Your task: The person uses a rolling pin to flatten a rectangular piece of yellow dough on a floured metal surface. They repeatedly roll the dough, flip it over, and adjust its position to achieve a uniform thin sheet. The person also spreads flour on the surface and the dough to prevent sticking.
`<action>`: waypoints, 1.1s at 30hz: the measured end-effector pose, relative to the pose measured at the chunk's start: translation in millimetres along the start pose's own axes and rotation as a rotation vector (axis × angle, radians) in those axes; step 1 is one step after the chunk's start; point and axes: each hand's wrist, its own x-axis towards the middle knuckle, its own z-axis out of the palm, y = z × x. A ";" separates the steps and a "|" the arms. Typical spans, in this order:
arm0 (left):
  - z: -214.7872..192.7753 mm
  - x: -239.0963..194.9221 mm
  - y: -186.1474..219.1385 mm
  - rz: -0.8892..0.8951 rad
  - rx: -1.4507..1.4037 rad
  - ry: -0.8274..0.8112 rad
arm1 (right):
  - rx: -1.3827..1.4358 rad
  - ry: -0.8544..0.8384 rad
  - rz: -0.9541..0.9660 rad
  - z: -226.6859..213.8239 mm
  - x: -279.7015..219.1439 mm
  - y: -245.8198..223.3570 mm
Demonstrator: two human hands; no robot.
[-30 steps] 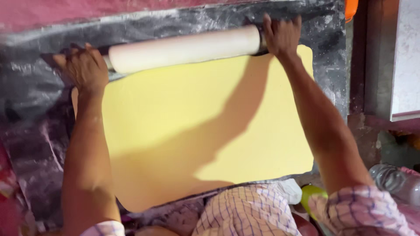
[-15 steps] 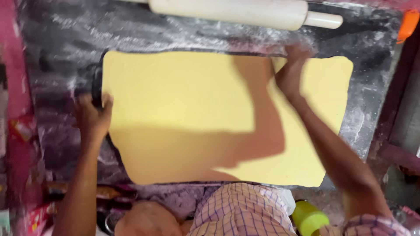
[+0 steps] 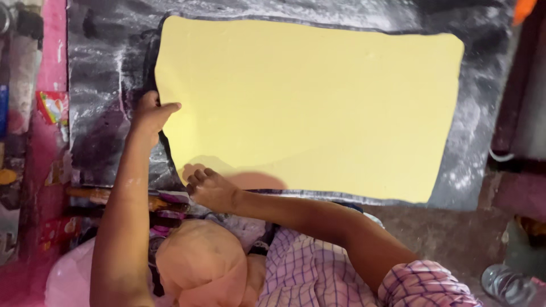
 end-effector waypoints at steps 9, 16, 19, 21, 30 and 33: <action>-2.9 24.4 15.3 -0.160 -0.059 -0.162 | 0.735 0.432 0.487 -35.4 -3.5 15.4; 13.5 32.7 56.9 -0.074 0.127 -0.130 | 1.039 0.465 1.009 -29.6 -18.5 52.4; 39.0 30.6 86.6 0.053 0.126 -0.190 | 1.250 0.614 1.065 -33.1 -44.7 77.2; 70.4 38.1 112.6 0.150 0.236 -0.179 | 1.370 0.698 1.067 -53.7 -77.7 106.0; 462.1 124.5 188.0 0.666 0.774 -0.080 | 1.540 1.083 1.156 -187.6 -302.9 172.5; 644.2 60.7 212.7 0.656 0.819 -0.195 | 1.408 1.260 1.308 -212.7 -380.4 162.9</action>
